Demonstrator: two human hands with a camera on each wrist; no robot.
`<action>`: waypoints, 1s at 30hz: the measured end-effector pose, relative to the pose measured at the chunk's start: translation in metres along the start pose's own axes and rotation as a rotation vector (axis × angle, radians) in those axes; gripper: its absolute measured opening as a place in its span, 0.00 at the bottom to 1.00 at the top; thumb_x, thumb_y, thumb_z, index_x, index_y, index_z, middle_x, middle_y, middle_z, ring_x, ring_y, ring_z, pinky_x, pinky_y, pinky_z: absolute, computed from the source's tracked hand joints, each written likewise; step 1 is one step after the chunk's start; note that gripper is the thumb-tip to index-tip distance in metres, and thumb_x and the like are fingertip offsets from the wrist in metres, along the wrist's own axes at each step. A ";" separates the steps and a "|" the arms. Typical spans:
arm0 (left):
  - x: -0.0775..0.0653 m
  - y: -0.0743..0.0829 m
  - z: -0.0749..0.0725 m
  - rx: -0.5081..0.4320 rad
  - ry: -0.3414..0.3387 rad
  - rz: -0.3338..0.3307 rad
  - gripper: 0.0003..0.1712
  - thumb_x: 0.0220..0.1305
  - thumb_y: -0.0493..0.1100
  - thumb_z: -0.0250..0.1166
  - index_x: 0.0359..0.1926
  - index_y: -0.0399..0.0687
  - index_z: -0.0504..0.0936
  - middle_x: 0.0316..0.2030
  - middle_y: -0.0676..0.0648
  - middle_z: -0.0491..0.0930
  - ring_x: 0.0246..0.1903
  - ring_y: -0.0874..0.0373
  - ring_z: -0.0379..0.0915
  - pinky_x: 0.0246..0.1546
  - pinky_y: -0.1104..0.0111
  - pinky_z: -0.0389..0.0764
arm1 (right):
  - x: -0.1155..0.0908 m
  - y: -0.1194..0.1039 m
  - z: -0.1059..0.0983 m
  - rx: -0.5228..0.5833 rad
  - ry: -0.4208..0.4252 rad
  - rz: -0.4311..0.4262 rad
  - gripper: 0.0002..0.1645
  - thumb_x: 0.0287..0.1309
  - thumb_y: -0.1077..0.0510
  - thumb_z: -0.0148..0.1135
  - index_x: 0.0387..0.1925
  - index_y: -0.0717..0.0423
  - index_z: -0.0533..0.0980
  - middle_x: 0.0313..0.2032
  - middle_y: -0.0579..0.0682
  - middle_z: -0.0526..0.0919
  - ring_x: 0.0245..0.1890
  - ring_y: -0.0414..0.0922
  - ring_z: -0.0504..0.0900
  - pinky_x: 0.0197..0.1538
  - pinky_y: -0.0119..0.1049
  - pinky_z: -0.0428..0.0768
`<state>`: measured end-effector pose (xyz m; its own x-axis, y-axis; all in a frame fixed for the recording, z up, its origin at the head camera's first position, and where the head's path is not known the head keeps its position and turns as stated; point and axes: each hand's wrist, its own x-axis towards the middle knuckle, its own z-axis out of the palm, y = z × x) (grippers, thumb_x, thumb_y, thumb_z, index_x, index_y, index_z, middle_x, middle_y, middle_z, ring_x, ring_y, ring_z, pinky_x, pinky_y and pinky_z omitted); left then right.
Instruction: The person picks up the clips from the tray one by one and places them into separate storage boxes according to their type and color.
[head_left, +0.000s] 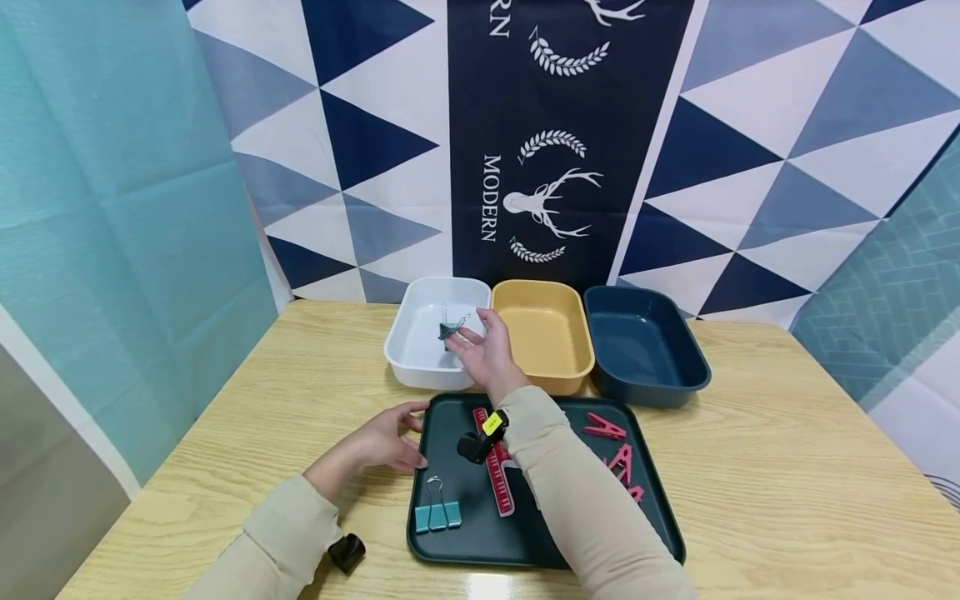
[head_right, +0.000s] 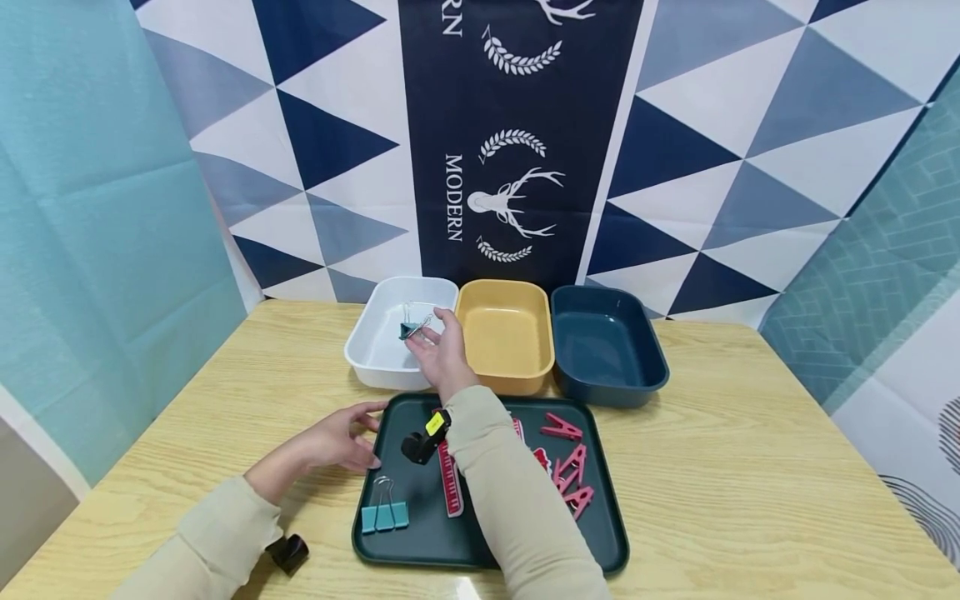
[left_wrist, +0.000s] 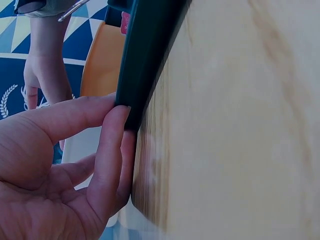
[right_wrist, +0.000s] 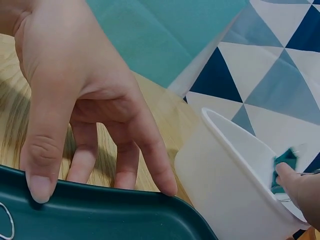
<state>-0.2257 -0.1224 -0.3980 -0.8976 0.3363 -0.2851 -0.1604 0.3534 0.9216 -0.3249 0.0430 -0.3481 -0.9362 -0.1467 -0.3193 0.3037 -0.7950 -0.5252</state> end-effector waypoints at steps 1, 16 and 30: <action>0.000 0.000 0.000 0.001 -0.001 0.001 0.50 0.42 0.20 0.68 0.68 0.42 0.59 0.47 0.39 0.66 0.36 0.51 0.78 0.31 0.58 0.83 | -0.001 0.000 0.000 -0.005 -0.005 0.006 0.38 0.65 0.51 0.48 0.71 0.45 0.46 0.67 0.66 0.49 0.65 0.62 0.53 0.66 0.51 0.57; -0.001 0.001 0.002 0.025 0.015 -0.015 0.50 0.43 0.21 0.69 0.68 0.43 0.59 0.48 0.40 0.67 0.36 0.51 0.78 0.32 0.59 0.83 | -0.005 -0.002 -0.005 -0.079 -0.023 -0.006 0.33 0.66 0.51 0.46 0.69 0.50 0.51 0.66 0.65 0.55 0.64 0.60 0.58 0.64 0.50 0.62; -0.001 0.002 0.003 0.033 0.028 -0.012 0.50 0.42 0.21 0.69 0.67 0.44 0.60 0.47 0.40 0.67 0.34 0.52 0.78 0.31 0.59 0.83 | -0.018 0.003 -0.011 -0.189 -0.075 -0.065 0.27 0.67 0.54 0.46 0.64 0.56 0.58 0.64 0.66 0.59 0.63 0.59 0.61 0.60 0.51 0.67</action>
<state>-0.2238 -0.1199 -0.3970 -0.9069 0.3073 -0.2884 -0.1580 0.3865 0.9087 -0.3050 0.0494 -0.3524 -0.9634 -0.1478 -0.2237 0.2632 -0.6805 -0.6839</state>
